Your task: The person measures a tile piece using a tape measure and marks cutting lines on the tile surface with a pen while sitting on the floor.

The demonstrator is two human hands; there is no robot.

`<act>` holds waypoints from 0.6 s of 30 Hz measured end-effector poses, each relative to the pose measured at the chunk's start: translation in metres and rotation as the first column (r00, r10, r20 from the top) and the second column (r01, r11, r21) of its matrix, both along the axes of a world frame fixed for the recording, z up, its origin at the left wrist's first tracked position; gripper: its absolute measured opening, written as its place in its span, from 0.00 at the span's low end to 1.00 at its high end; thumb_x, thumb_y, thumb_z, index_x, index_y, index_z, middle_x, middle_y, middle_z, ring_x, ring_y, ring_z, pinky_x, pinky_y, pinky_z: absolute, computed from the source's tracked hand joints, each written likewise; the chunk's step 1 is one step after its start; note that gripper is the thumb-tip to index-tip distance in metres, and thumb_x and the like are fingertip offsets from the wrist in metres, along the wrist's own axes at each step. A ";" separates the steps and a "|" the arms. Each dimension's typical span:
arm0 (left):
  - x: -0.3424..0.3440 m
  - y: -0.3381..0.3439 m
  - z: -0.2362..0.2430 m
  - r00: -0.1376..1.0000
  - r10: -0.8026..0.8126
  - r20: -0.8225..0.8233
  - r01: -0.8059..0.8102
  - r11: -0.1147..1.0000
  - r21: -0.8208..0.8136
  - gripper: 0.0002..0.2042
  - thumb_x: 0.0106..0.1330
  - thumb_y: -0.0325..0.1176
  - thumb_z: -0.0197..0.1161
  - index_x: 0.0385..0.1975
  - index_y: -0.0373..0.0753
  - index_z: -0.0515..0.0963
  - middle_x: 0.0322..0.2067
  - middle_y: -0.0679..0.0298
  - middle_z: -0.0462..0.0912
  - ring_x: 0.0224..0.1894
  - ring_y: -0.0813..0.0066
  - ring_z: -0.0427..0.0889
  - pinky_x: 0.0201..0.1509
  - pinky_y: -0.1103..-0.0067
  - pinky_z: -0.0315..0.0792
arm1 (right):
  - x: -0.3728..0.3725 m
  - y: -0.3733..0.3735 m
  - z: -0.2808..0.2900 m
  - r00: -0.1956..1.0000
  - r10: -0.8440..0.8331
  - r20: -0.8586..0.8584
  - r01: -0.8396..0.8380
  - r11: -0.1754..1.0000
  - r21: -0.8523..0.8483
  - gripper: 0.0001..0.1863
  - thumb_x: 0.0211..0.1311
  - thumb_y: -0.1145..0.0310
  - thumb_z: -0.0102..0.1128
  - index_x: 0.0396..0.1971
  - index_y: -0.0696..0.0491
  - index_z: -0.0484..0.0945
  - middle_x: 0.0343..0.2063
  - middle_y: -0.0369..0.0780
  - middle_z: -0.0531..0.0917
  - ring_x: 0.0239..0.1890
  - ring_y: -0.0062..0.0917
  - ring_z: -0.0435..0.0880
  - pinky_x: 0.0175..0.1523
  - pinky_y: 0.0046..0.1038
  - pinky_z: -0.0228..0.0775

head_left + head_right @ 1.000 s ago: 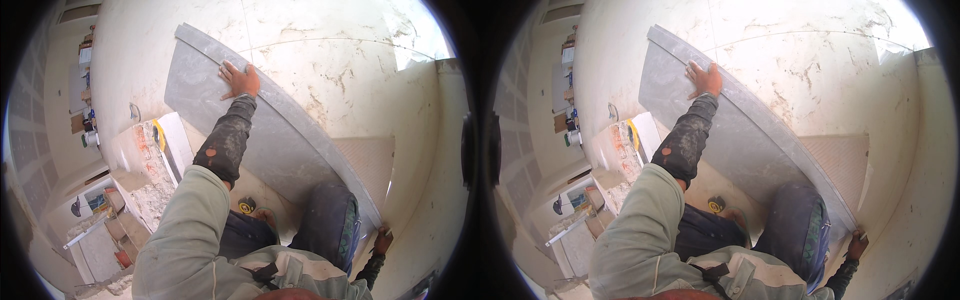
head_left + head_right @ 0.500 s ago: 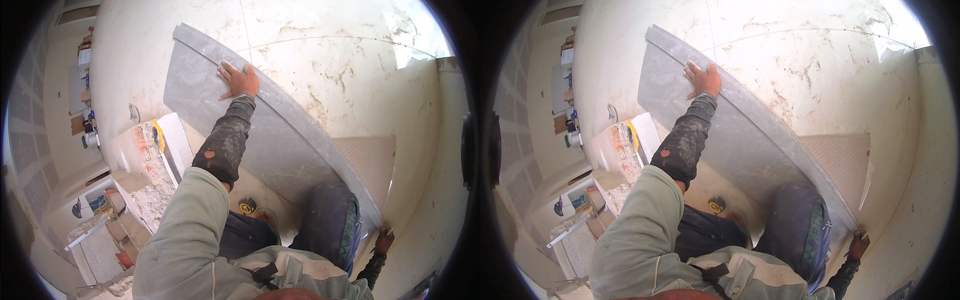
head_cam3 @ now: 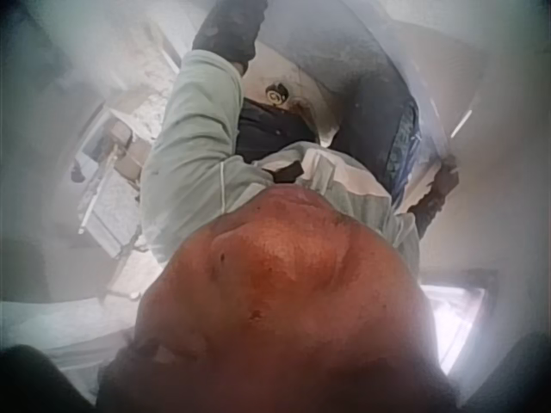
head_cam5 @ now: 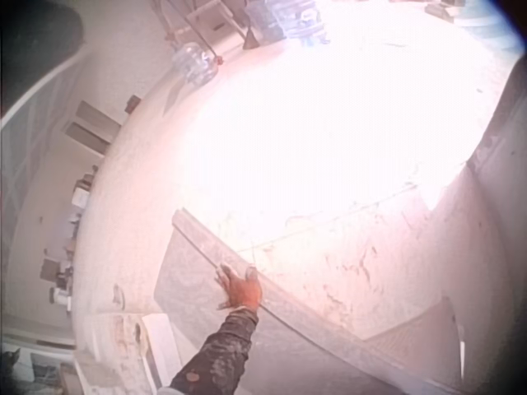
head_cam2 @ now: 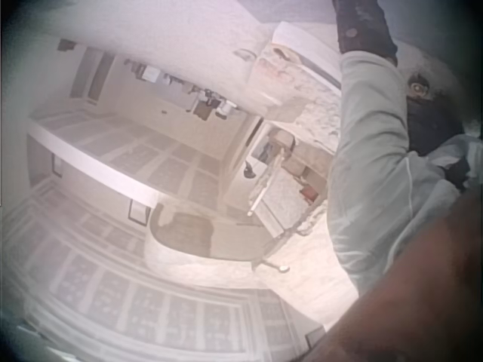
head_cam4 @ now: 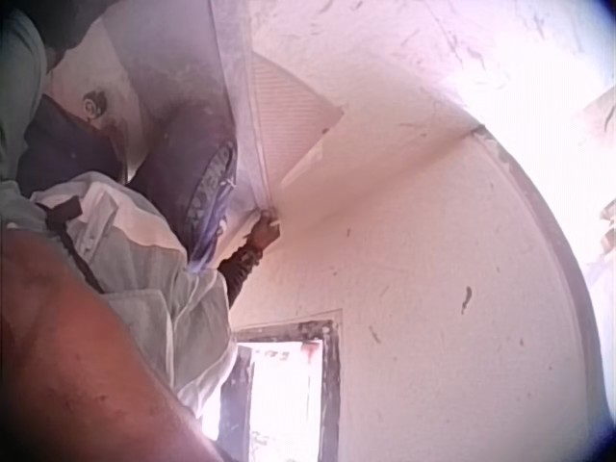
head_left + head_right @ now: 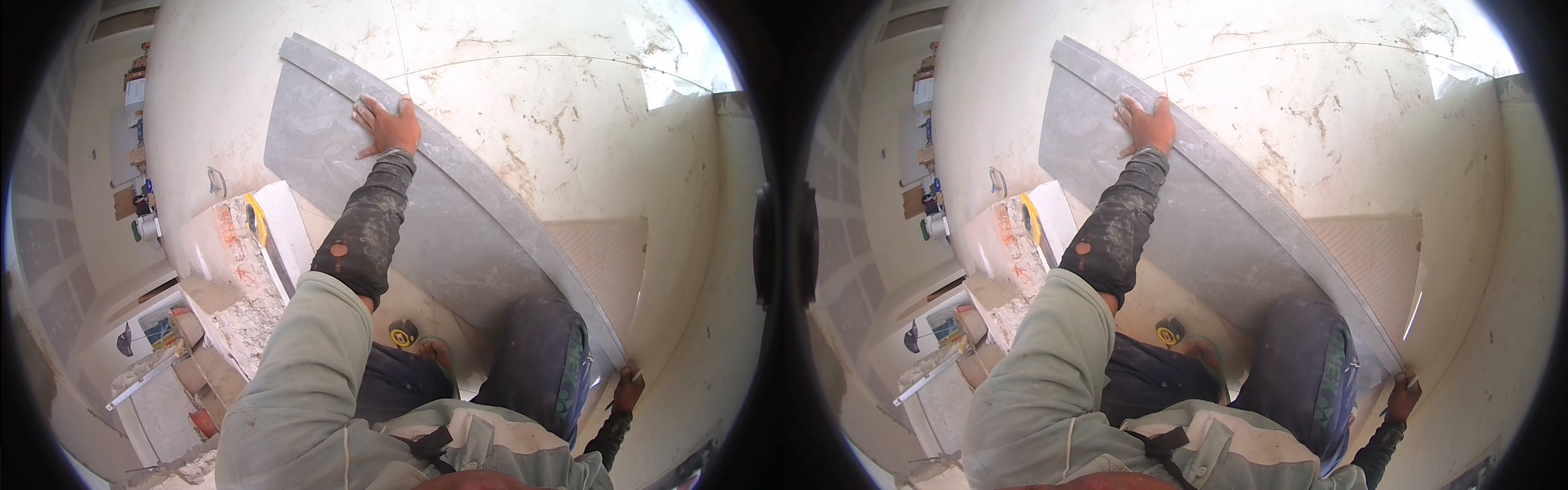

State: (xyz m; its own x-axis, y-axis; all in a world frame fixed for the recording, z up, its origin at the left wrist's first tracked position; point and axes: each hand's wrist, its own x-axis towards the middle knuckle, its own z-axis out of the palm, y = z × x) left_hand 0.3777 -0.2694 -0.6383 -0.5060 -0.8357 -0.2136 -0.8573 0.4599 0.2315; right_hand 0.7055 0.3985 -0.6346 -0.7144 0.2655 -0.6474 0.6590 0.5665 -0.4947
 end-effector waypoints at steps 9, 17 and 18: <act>0.000 0.000 -0.001 1.000 -0.002 0.009 0.002 1.000 -0.003 0.46 0.66 0.56 0.52 0.75 0.40 0.37 0.76 0.55 0.34 0.78 0.59 0.29 0.63 0.28 0.26 | -0.003 -0.007 0.005 0.997 -0.070 0.018 0.071 0.997 -0.012 0.18 0.63 0.57 0.61 0.29 0.59 0.77 0.24 0.29 0.73 0.29 0.18 0.68 0.34 0.26 0.61; 0.001 -0.002 -0.004 1.000 -0.003 0.013 0.003 1.000 -0.009 0.45 0.67 0.56 0.52 0.75 0.40 0.36 0.76 0.55 0.34 0.78 0.59 0.29 0.63 0.28 0.27 | 0.005 0.002 -0.006 0.996 -0.087 0.014 0.086 0.996 0.009 0.15 0.62 0.60 0.60 0.28 0.59 0.76 0.21 0.28 0.70 0.26 0.16 0.65 0.31 0.25 0.58; 0.001 -0.001 -0.003 1.000 -0.004 0.013 0.004 1.000 -0.008 0.45 0.67 0.56 0.52 0.75 0.40 0.36 0.76 0.55 0.34 0.78 0.59 0.29 0.63 0.28 0.27 | 0.005 0.001 -0.005 0.996 -0.092 0.013 0.092 0.996 0.014 0.15 0.62 0.60 0.60 0.27 0.58 0.76 0.21 0.28 0.69 0.25 0.16 0.64 0.30 0.25 0.57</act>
State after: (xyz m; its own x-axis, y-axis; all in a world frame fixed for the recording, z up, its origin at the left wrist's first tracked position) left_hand 0.3788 -0.2707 -0.6415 -0.5066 -0.8353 -0.2134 -0.8583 0.4654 0.2162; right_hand 0.7102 0.3997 -0.6399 -0.6775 0.3386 -0.6530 0.7153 0.5100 -0.4777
